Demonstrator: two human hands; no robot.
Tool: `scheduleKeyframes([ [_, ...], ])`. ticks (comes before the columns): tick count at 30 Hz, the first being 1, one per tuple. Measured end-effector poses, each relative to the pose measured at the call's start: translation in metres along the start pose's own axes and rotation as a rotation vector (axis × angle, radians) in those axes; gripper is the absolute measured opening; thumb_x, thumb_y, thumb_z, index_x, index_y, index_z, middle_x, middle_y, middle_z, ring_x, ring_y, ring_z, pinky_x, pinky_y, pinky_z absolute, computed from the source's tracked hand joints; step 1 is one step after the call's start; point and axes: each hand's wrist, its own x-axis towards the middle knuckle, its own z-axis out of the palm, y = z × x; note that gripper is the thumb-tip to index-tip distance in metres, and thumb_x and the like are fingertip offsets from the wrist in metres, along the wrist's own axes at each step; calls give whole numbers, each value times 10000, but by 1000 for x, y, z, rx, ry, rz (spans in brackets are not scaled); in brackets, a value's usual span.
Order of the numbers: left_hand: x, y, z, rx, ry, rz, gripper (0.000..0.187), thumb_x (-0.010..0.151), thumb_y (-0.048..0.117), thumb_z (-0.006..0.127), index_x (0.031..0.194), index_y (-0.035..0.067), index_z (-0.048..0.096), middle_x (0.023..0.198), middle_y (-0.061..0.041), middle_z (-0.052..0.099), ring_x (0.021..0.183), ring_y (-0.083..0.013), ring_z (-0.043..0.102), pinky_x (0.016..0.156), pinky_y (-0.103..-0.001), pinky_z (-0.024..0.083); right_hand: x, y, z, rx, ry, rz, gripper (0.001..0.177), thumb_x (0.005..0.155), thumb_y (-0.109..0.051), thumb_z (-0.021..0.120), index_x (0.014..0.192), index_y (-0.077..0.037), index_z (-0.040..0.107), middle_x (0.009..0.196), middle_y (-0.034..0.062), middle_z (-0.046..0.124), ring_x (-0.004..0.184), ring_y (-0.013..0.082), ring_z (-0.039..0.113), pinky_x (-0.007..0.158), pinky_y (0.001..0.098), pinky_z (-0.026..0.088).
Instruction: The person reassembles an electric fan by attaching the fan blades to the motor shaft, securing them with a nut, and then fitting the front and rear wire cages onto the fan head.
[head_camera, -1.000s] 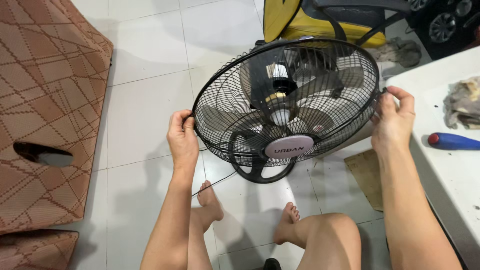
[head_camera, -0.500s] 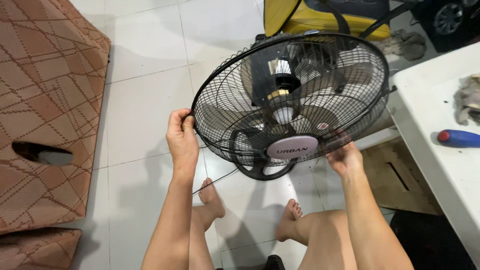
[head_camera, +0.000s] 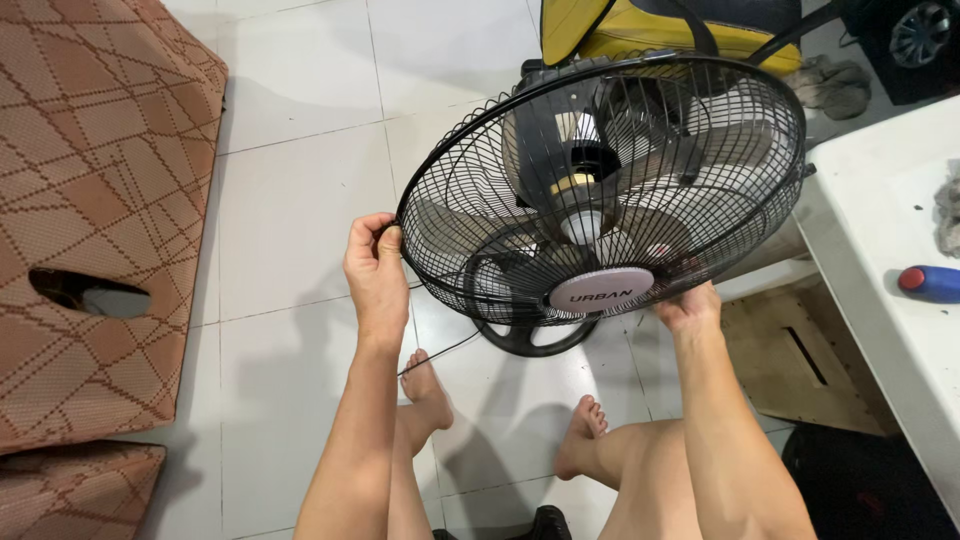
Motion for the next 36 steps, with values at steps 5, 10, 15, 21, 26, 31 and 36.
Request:
scheduleKeyframes([
  [5, -8, 8, 0, -23, 25, -12, 88, 1043, 53, 581, 1105, 24, 637, 968, 24, 629, 884, -62, 547, 808, -220, 484, 28, 16, -30, -9, 34, 63, 179, 1016, -126, 589, 1149, -27, 656, 1149, 112, 723, 988, 251, 734, 863, 431, 628],
  [10, -16, 14, 5, -7, 71, -5, 103, 1047, 81, 594, 1117, 26, 645, 990, 15, 649, 900, -69, 571, 827, -229, 502, 35, 39, -68, -27, 71, 88, 108, 1025, -162, 610, 1076, -74, 644, 1055, 112, 710, 892, 254, 703, 757, 464, 603],
  [15, -20, 17, 12, 23, 113, 63, 105, 1043, 81, 611, 1110, 18, 662, 1034, 6, 662, 953, -80, 598, 878, -237, 516, 15, 51, -63, -155, 25, 47, 205, 949, -74, 499, 1068, -132, 656, 1029, 88, 736, 866, 267, 722, 709, 482, 624],
  [21, -18, 13, 12, -52, 110, 17, 106, 1038, 75, 610, 1112, 24, 666, 1010, 7, 666, 928, -81, 594, 853, -235, 520, 18, 53, -66, -9, -35, 95, 58, 1029, -108, 618, 1061, -93, 664, 940, 83, 703, 780, 226, 655, 638, 385, 537],
  [26, -17, 14, 7, 71, 85, 120, 100, 1035, 28, 614, 1115, 23, 674, 1062, -4, 621, 976, -98, 579, 905, -243, 505, 34, 60, -78, 168, 8, 172, 134, 1016, -146, 610, 1104, -74, 680, 1066, 66, 733, 958, 215, 699, 850, 386, 585],
  [31, -22, 20, 14, 70, 120, 129, 113, 1020, -18, 596, 1090, 34, 669, 1091, 6, 588, 986, -95, 573, 901, -239, 501, 38, 63, -85, 211, 23, 154, 208, 1002, -169, 564, 1119, -59, 697, 1132, 96, 745, 1047, 231, 700, 947, 410, 577],
  [36, -21, 25, 18, -59, 173, 108, 130, 1040, -32, 561, 1101, 48, 644, 1042, 24, 563, 898, -71, 532, 807, -223, 489, 37, 50, -69, 269, -79, 109, 151, 1049, -204, 616, 1092, -74, 681, 1087, 93, 720, 1025, 243, 681, 967, 412, 556],
])
